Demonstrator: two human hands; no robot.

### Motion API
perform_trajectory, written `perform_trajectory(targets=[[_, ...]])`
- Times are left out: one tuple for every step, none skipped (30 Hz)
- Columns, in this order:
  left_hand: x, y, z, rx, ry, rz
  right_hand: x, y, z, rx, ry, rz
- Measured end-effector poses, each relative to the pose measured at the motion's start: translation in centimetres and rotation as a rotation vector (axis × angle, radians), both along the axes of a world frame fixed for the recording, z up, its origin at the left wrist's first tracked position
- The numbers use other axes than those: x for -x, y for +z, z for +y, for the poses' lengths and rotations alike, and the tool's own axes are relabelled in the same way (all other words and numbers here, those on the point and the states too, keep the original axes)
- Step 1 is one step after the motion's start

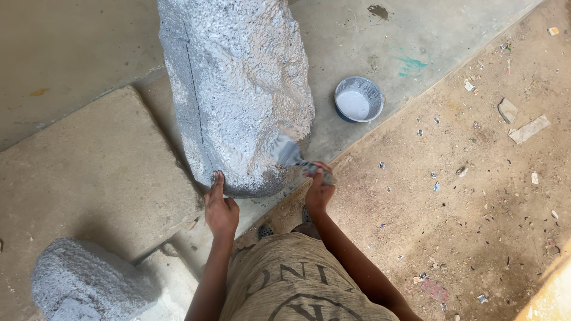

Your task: The person paints a large stone with white paint using a brush. They repeatedly dip the brush into a bucket of paint and apply it to the stone's surface, working from the bottom upward.

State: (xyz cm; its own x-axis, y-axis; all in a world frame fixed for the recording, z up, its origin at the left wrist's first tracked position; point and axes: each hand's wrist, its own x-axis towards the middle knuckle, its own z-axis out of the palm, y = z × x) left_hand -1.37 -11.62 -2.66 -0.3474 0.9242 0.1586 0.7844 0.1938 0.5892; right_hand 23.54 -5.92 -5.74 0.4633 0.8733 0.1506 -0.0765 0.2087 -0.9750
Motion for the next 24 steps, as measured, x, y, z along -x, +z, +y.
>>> perform_trajectory(targets=[[-0.1,0.0,0.0,0.001,0.005,-0.006,-0.1,0.3,-0.3,0.023,0.051,-0.199],[-0.1,0.0,0.0,0.002,0.010,-0.012,-0.2,0.6,-0.4,-0.092,0.070,-0.255],[-0.2,0.0,0.1,-0.004,0.003,-0.006,-0.4,1.0,-0.6,-0.205,0.092,-0.312],[-0.2,0.0,0.1,-0.010,0.001,0.000,-0.6,1.3,-0.7,-0.317,0.120,-0.369],[-0.1,0.0,0.2,-0.019,0.001,0.007,-0.8,1.7,-0.6,-0.370,0.116,-0.405],[-0.1,0.0,0.3,0.027,0.014,0.006,-1.1,2.1,-0.5,-0.422,0.112,-0.440],[-0.1,0.0,0.3,0.076,0.023,0.003,-1.4,2.4,-0.4,-0.469,0.103,-0.476],[-0.1,0.0,0.3,0.125,0.028,-0.001,-1.6,2.7,-0.2,-0.400,0.180,-0.517],[-0.1,0.0,0.3,0.103,0.025,-0.020,-1.9,2.9,-0.1,-0.330,0.256,-0.559],[-0.1,0.0,0.2,0.081,0.024,-0.039,-2.1,3.1,0.0,-0.259,0.332,-0.599],[-0.1,0.0,0.2,0.055,0.025,-0.055,-2.3,3.3,0.0,-0.305,0.273,-0.601],[0.0,0.0,0.2,0.022,0.009,-0.027,-2.5,3.5,0.0,-0.351,0.216,-0.600],[0.0,0.0,0.2,-0.008,-0.005,0.000,-2.6,3.6,-0.1,-0.395,0.161,-0.599],[0.0,0.1,0.1,-0.036,-0.021,0.027,-2.6,3.8,-0.1,-0.363,0.269,-0.652],[0.0,0.1,0.1,-0.022,-0.016,0.012,-2.6,4.1,-0.1,-0.329,0.373,-0.706],[0.0,0.1,0.1,-0.010,-0.011,-0.004,-2.6,4.4,-0.2,-0.294,0.475,-0.760],[0.0,0.2,0.1,0.002,-0.007,-0.020,-2.6,4.7,-0.5,-0.346,0.413,-0.786],[0.1,0.2,0.1,0.010,-0.011,-0.012,-2.6,5.1,-0.8,-0.399,0.351,-0.809],[0.1,0.3,0.1,0.015,-0.012,-0.003,-2.5,5.5,-1.1,-0.457,0.290,-0.830],[0.1,0.3,0.1,0.022,-0.010,0.006,-2.4,5.9,-1.1,-0.422,0.281,-0.821],[0.2,0.4,0.0,0.028,-0.007,-0.011,-2.2,6.2,-1.2,-0.378,0.272,-0.812],[0.2,0.4,0.0,0.033,-0.006,-0.030,-2.1,6.5,-1.3,-0.334,0.261,-0.805],[0.2,0.5,-0.1,0.033,-0.004,-0.052,-2.0,6.7,-1.2,-0.336,0.244,-0.800],[0.2,0.5,-0.1,0.027,-0.011,-0.039,-1.9,6.7,-1.1,-0.337,0.226,-0.794]])
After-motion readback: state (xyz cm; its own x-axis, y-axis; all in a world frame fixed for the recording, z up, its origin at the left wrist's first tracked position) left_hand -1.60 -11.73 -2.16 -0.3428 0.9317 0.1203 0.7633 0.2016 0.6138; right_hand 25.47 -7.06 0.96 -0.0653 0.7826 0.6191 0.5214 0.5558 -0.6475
